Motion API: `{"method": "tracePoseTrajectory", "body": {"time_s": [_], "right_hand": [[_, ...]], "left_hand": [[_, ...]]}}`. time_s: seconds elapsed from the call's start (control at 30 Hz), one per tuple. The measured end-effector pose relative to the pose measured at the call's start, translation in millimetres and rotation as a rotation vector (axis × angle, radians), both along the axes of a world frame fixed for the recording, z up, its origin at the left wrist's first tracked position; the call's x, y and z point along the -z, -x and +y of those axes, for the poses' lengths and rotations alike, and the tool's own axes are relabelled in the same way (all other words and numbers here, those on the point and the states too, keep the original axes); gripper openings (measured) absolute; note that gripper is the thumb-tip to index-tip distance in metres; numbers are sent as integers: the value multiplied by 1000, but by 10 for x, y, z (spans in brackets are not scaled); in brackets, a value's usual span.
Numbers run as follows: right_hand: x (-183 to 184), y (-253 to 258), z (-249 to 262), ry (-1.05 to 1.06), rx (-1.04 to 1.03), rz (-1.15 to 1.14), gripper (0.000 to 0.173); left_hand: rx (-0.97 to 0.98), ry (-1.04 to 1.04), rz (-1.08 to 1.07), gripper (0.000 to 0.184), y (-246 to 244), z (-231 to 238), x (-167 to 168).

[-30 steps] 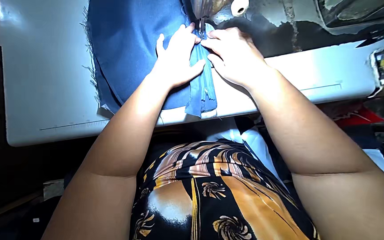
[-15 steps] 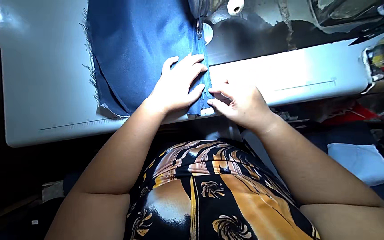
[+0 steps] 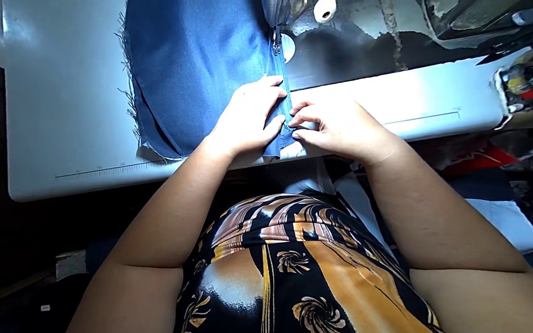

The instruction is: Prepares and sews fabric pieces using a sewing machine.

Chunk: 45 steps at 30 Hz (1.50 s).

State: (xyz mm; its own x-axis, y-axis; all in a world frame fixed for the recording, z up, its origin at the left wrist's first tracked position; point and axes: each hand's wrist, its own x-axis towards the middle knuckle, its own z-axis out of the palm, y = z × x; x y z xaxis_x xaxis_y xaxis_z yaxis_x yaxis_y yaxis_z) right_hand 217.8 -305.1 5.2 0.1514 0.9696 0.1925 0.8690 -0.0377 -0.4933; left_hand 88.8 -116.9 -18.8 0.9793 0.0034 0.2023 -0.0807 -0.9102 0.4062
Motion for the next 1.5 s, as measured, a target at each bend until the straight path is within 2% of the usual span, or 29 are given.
{"method": "tracePoseTrajectory", "body": {"time_s": [0.27, 0.37, 0.73, 1.23, 1.5], "right_hand": [[338, 181, -56, -350, 37, -87, 18], [408, 193, -73, -421, 49, -107, 19], [426, 182, -82, -411, 32, -78, 18], [421, 173, -85, -413, 36, -65, 18], [400, 180, -92, -373, 44, -45, 19]], "left_hand": [[-2, -30, -11, 49, 15, 9, -12], [-18, -63, 2, 50, 33, 21, -75], [-52, -82, 35, 56, 66, 6, -71], [-41, -26, -23, 42, 57, -46, -28], [-47, -24, 12, 45, 119, -103, -64]]}}
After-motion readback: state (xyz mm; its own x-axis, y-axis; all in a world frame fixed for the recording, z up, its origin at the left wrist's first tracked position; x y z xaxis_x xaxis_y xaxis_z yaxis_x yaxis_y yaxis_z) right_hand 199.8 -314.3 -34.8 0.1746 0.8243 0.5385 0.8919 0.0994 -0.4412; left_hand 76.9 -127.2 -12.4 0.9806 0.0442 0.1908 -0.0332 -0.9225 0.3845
